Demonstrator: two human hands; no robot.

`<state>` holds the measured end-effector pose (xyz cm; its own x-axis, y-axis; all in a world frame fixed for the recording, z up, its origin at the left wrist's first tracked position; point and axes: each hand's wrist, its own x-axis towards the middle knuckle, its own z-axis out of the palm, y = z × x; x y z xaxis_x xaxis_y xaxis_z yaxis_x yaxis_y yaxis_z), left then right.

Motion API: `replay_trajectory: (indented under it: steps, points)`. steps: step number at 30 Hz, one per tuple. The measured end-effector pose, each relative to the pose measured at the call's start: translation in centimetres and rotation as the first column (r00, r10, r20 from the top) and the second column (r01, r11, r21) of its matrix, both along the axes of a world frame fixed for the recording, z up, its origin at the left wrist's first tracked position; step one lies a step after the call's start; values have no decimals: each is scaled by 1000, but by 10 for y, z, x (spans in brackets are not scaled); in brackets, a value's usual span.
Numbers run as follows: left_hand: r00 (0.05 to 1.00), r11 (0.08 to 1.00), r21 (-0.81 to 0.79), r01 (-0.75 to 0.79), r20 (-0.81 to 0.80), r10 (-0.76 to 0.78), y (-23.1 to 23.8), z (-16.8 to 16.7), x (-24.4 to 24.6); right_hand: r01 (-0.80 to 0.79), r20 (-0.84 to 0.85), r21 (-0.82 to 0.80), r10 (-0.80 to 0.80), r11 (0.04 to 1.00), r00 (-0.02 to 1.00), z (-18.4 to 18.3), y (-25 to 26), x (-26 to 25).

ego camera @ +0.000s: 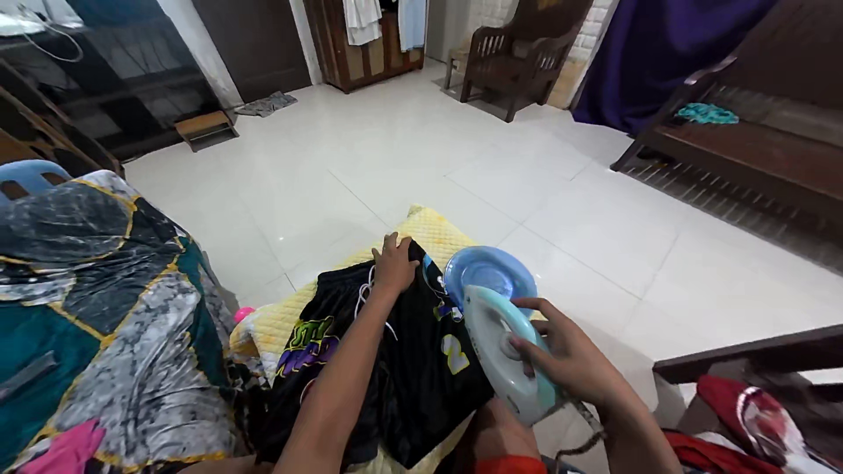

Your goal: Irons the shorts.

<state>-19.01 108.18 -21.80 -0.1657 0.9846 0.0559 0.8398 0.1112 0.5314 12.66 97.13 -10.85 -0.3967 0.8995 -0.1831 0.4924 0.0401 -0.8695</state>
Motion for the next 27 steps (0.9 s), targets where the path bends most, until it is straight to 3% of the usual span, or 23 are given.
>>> replay_trajectory:
  steps: [2, 4, 7, 9, 12, 15, 18, 20, 23, 27]
  points:
    - [999, 998, 47, -43, -26, 44, -66, -2, 24, -35, -68, -16, 34, 999, 997, -4, 5, -15]
    - [997, 998, -37, -56, -45, 55, -147, -9, 59, -41, -79, -26, 38, 999, 996, -17, 12, -35]
    - [997, 999, -33, 22, -80, -24, -251, -48, 108, -63, 55, -12, 63, 998, 996, -37, 14, -71]
    - [985, 992, 1, 126, -122, -125, -291, -66, 119, -80, 147, 9, 78, 997, 986, -53, 8, -90]
    - [979, 976, 77, 202, -32, -200, -310, -61, 96, -89, 240, 52, 74, 995, 968, -72, 5, -117]
    - [993, 964, 246, -103, -25, 113, -301, -46, 35, -92, 354, 103, 50, 990, 934, -73, 13, -148]
    - [877, 878, 30, -477, -54, 478, -297, -28, -33, -90, 456, 100, 35, 991, 889, -66, 40, -173]
    - [740, 730, -143, -668, -21, 673, -305, -37, -62, -96, 496, 72, 48, 993, 867, -63, 61, -185]
    - [636, 590, -387, -709, 12, 772, -332, -57, -74, -101, 522, 61, 55, 993, 851, -65, 69, -190]
    - [611, 606, -450, -656, 156, 776, -358, -71, -70, -90, 550, 104, 18, 990, 835, -70, 45, -179]
